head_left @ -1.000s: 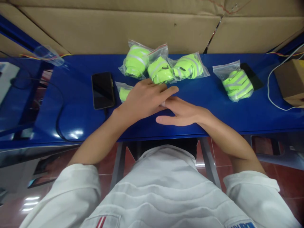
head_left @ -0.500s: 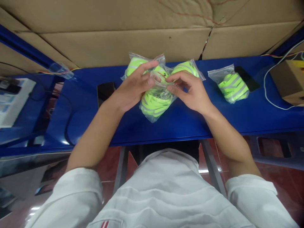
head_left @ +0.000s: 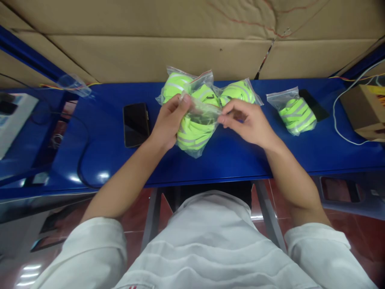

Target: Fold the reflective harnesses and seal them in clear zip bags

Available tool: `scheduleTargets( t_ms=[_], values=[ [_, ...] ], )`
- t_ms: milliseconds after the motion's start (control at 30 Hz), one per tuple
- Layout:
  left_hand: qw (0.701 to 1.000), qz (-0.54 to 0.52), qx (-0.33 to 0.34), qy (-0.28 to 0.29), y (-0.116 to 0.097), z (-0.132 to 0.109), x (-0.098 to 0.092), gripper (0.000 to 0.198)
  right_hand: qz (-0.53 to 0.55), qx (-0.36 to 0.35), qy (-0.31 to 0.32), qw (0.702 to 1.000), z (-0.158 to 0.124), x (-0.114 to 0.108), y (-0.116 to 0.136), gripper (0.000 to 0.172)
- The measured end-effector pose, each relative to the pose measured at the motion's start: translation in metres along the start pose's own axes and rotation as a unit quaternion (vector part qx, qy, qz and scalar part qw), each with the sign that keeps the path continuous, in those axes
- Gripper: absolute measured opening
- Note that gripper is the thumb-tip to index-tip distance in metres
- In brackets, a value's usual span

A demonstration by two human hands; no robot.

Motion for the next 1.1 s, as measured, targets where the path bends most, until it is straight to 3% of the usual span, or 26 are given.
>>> scheduleTargets(
  t_ms=[167, 233, 333, 533, 733, 833, 1100],
  values=[
    [0.996, 0.029, 0.021, 0.077, -0.005, 0.000, 0.006, 0.058, 0.095, 0.027, -0.066, 0.993, 0.009, -0.014, -0.023, 0.045],
    [0.994, 0.072, 0.047, 0.069, -0.007, -0.001, 0.005, 0.059, 0.106, 0.030, -0.081, 0.991, 0.011, -0.015, -0.033, 0.049],
    [0.992, 0.101, 0.080, 0.014, -0.008, -0.003, 0.001, 0.063, 0.108, 0.050, -0.080, 0.990, 0.013, -0.008, -0.041, 0.048],
    [0.992, -0.036, 0.121, -0.001, -0.008, 0.004, -0.004, 0.057, 0.181, 0.074, -0.047, 0.980, 0.010, -0.005, -0.021, 0.043],
    [0.986, -0.162, 0.038, 0.029, 0.002, 0.011, -0.001, 0.045, 0.231, 0.118, -0.020, 0.965, 0.014, -0.016, -0.021, 0.045],
    [0.987, -0.152, 0.044, 0.039, -0.002, 0.007, 0.003, 0.037, 0.217, 0.101, -0.057, 0.969, 0.016, -0.017, -0.026, 0.046],
    [0.988, -0.072, 0.133, -0.031, -0.011, 0.006, -0.005, 0.037, 0.102, -0.008, -0.165, 0.981, 0.010, -0.024, -0.021, 0.038]
  ],
)
Point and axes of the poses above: each hand's wrist, its own z-axis towards the middle knuckle, its own x-axis out of the palm, y = z × x, the point moved 6 cm from there along z, towards the middle knuckle, and after that the axes turned 12 degrees about x, right-handed, at the moved point
